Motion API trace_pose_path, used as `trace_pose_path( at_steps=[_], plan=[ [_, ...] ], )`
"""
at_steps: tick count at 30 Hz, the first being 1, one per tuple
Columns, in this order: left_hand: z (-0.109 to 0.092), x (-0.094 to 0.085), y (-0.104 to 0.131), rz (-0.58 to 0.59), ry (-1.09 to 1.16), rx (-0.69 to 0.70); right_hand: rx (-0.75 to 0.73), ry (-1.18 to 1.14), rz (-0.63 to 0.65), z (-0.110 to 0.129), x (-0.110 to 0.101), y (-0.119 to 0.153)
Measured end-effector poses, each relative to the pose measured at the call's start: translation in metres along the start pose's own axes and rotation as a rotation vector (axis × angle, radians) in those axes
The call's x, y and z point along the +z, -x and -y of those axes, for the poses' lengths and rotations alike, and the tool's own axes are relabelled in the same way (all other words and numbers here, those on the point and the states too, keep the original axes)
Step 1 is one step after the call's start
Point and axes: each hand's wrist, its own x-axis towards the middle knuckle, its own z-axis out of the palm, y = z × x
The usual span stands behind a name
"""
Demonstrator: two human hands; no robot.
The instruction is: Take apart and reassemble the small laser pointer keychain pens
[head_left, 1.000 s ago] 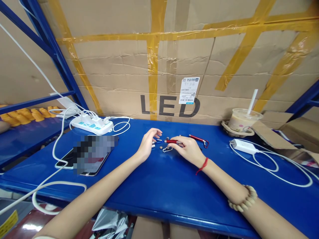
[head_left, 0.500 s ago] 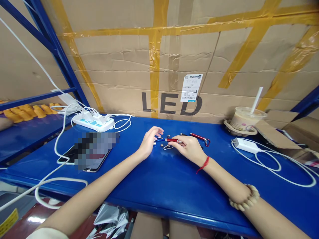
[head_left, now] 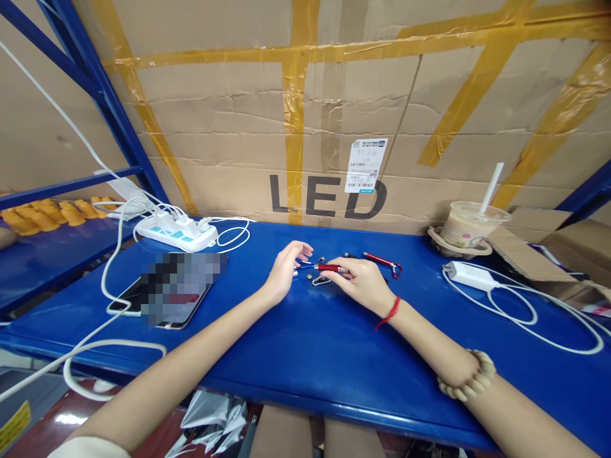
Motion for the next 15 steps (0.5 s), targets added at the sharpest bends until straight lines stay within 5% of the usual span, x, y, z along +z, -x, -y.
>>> trace_pose_path(
  at_steps=[15],
  plan=[
    [0.0008, 0.0000, -0.0005, -0.019, -0.010, 0.009, -0.004, 0.039, 0.026, 0.0024, -0.0029, 0.0002]
  ],
)
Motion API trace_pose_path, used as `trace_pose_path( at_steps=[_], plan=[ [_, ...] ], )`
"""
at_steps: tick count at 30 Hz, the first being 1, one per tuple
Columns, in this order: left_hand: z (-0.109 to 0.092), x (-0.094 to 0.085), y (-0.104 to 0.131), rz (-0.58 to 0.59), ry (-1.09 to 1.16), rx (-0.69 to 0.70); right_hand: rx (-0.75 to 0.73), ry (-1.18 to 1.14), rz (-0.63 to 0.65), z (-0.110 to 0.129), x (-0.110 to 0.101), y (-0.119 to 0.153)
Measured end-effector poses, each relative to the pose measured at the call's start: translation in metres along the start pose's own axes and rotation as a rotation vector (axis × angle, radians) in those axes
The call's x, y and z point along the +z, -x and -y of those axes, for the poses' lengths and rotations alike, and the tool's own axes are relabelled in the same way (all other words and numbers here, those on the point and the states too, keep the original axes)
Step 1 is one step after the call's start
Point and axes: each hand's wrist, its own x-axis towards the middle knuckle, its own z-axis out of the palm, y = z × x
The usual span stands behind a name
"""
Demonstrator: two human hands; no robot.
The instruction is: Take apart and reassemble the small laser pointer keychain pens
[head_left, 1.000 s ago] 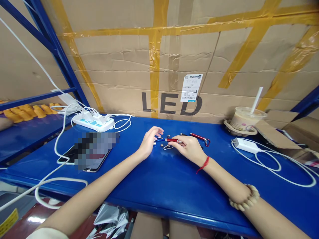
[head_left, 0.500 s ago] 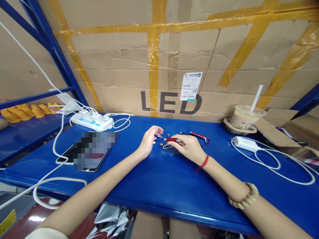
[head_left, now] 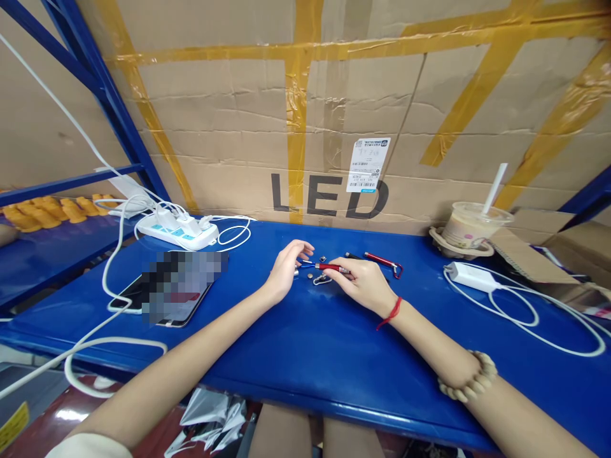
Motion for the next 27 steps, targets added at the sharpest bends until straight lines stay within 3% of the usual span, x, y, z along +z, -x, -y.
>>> trace_pose_path(
  at_steps=[12, 27],
  plan=[
    [0.0005, -0.0005, -0.0011, -0.011, -0.007, -0.007, 0.028, 0.011, 0.074, 0.0025, -0.0021, -0.0005],
    [0.0040, -0.0027, -0.0037, -0.004, -0.014, 0.002, -0.030, 0.102, 0.052, -0.0025, 0.0002, -0.0004]
  ],
)
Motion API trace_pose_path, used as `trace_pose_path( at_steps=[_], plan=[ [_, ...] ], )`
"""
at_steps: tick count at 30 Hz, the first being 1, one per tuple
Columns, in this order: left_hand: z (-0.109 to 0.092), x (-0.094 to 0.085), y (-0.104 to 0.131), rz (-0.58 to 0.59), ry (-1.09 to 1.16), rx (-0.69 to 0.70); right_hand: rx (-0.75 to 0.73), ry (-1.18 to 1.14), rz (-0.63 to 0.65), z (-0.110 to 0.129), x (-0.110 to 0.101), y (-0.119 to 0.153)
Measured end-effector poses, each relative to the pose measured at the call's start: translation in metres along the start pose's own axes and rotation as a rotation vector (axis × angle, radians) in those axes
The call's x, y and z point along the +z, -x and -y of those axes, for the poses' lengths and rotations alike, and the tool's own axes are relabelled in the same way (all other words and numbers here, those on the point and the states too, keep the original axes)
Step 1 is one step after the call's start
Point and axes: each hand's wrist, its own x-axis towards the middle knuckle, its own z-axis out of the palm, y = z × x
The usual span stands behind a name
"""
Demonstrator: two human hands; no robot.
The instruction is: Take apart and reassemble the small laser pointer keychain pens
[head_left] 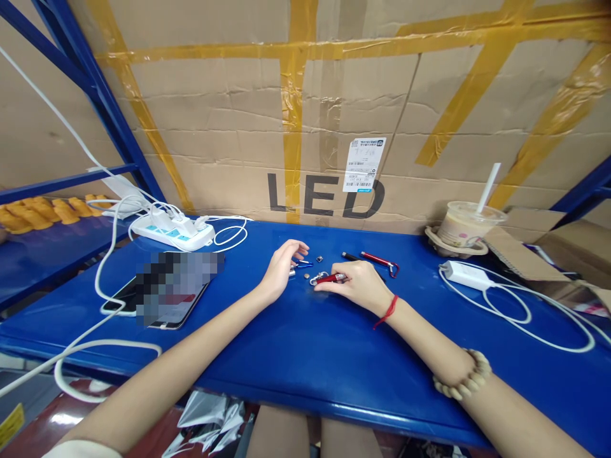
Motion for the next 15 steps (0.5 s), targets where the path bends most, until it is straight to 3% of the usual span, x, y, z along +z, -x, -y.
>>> trace_pose_path(
  at_steps=[15],
  plan=[
    [-0.0046, 0.0010, 0.0020, -0.007, 0.000, -0.005, 0.027, 0.022, -0.096, -0.0029, 0.0005, -0.0010]
  ],
)
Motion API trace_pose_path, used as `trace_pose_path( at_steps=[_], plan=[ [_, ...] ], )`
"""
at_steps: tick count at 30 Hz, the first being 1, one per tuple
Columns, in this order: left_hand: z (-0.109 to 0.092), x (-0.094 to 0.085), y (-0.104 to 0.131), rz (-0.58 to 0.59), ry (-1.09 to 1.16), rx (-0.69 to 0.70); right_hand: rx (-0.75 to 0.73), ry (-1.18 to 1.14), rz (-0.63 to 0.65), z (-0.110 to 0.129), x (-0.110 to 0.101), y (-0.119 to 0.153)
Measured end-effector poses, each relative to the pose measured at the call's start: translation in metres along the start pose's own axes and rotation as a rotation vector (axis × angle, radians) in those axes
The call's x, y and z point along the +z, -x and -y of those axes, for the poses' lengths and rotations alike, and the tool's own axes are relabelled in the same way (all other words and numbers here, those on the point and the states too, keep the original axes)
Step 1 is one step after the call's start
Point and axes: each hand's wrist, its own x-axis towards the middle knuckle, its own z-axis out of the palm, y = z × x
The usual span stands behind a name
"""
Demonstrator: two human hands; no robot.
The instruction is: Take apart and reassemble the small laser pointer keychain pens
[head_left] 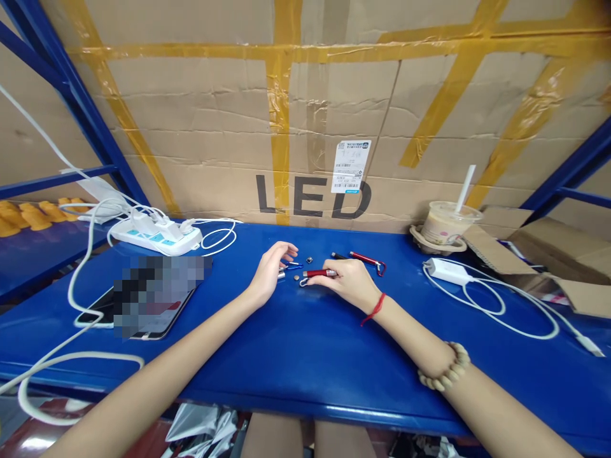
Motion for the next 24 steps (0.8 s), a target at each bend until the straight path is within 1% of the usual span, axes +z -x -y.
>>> trace_pose_path(
  at_steps=[6, 14, 21, 24],
  plan=[
    [-0.0001, 0.0002, -0.0002, -0.001, 0.005, 0.009, -0.034, 0.018, 0.000, 0.0016, -0.0032, -0.0012],
    [-0.0006, -0.0003, -0.0004, -0.011, -0.002, 0.002, -0.026, 0.049, -0.063, -0.0012, -0.0006, -0.0008],
    [-0.0017, -0.0006, -0.0003, -0.027, 0.005, 0.001, -0.009, -0.003, -0.049, 0.0003, -0.0022, -0.0010],
    [-0.0007, -0.0006, -0.0005, -0.030, 0.009, 0.000, -0.008, -0.026, -0.024, 0.0012, -0.0030, -0.0004]
  ],
)
